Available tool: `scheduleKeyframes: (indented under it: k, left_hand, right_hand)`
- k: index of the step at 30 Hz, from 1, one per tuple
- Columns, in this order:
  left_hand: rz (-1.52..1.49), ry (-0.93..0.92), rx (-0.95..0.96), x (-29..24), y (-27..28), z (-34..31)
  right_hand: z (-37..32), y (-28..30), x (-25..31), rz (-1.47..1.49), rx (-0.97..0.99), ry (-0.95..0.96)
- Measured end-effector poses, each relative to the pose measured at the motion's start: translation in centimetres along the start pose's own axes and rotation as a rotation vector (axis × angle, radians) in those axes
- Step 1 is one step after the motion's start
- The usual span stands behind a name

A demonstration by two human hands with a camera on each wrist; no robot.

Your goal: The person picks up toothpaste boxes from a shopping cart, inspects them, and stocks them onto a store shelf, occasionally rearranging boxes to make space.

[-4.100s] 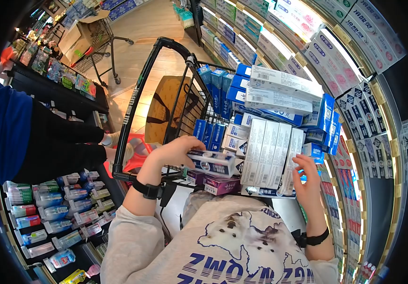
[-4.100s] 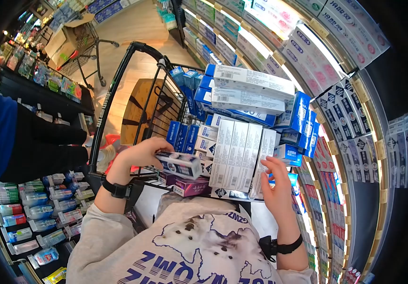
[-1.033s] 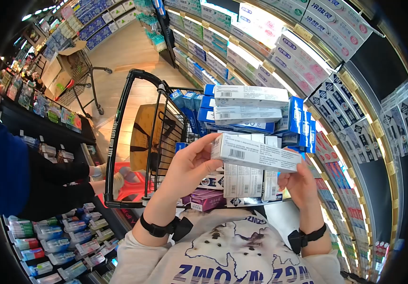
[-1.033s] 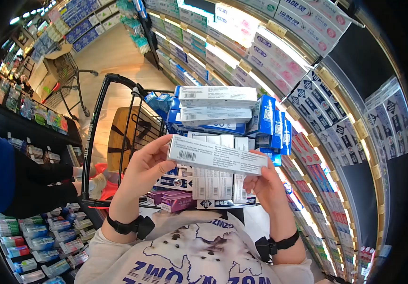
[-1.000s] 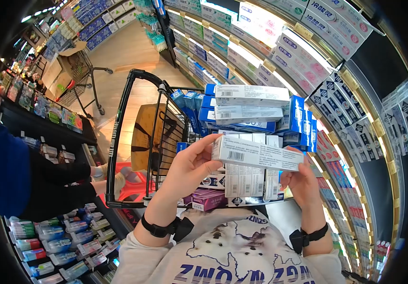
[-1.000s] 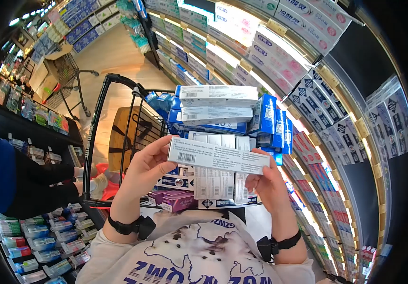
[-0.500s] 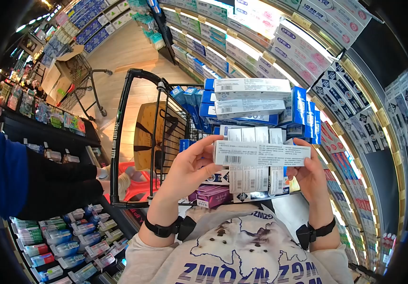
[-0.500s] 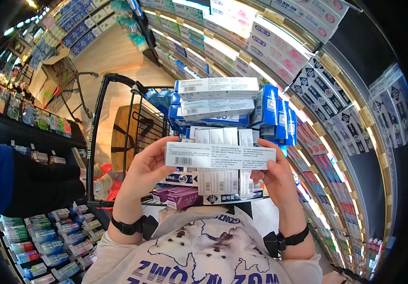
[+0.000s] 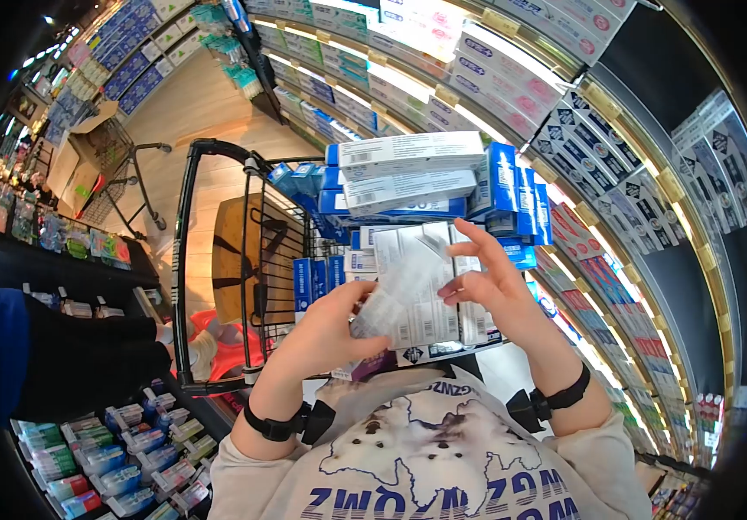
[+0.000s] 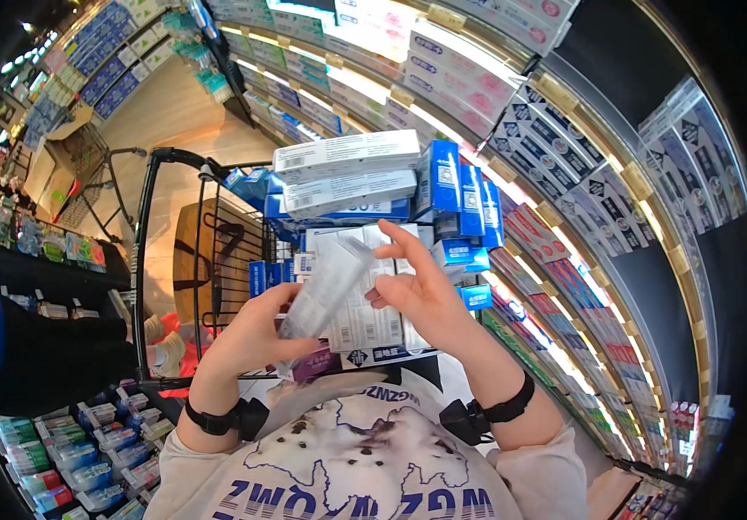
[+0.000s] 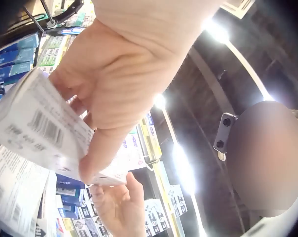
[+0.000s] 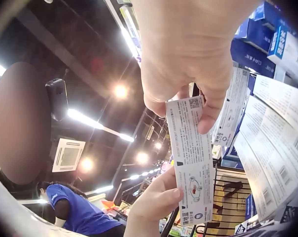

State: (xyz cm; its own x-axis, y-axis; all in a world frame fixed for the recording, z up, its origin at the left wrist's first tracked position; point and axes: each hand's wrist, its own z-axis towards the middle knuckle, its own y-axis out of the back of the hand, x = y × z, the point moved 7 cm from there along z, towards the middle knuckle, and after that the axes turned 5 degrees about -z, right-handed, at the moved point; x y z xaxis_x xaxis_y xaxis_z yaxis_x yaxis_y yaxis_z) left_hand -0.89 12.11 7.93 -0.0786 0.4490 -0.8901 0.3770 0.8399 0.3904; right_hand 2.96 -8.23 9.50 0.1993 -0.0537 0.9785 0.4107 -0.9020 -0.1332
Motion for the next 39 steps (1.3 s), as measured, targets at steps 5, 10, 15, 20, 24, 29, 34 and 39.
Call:
scheduleKeyframes:
  k: [5,10,15,20,24,29,34,39]
  left_hand:
    - [-0.214,0.152,-0.010,0.0,-1.9,1.1]
    - [-0.124,0.096,0.003,-1.0,-4.4,2.9]
    - [-0.244,0.020,0.133,-1.3,-4.6,3.6]
    - [-0.264,0.077,0.008,2.1,-2.6,3.7]
    - [-0.320,0.138,-0.054,4.1,-1.2,3.4]
    - [-0.316,0.128,-0.179,6.0,1.1,1.8]
    - [-0.295,0.210,-0.320,10.4,4.2,-0.5]
    - [0.160,0.108,-0.361,15.6,6.0,-2.2]
  right_hand:
    - [-0.6,0.2,-3.6,-0.313,0.064,-0.135]
    - [-1.3,-2.2,-3.0,-0.360,0.040,-0.117]
    - [-1.2,1.4,-2.2,-0.486,-0.087,-0.170]
    - [-2.1,5.1,-3.7,-0.775,-0.196,-0.018]
    - [-1.7,5.8,-5.1,-0.855,-0.247,-0.011]
    - [-1.1,5.7,-4.5,-0.862,-0.266,-0.015]
    - [-1.2,6.5,-5.4,-0.856,-0.281,-0.020]
    - [-1.1,4.8,-4.2,-0.966,-0.328,0.034]
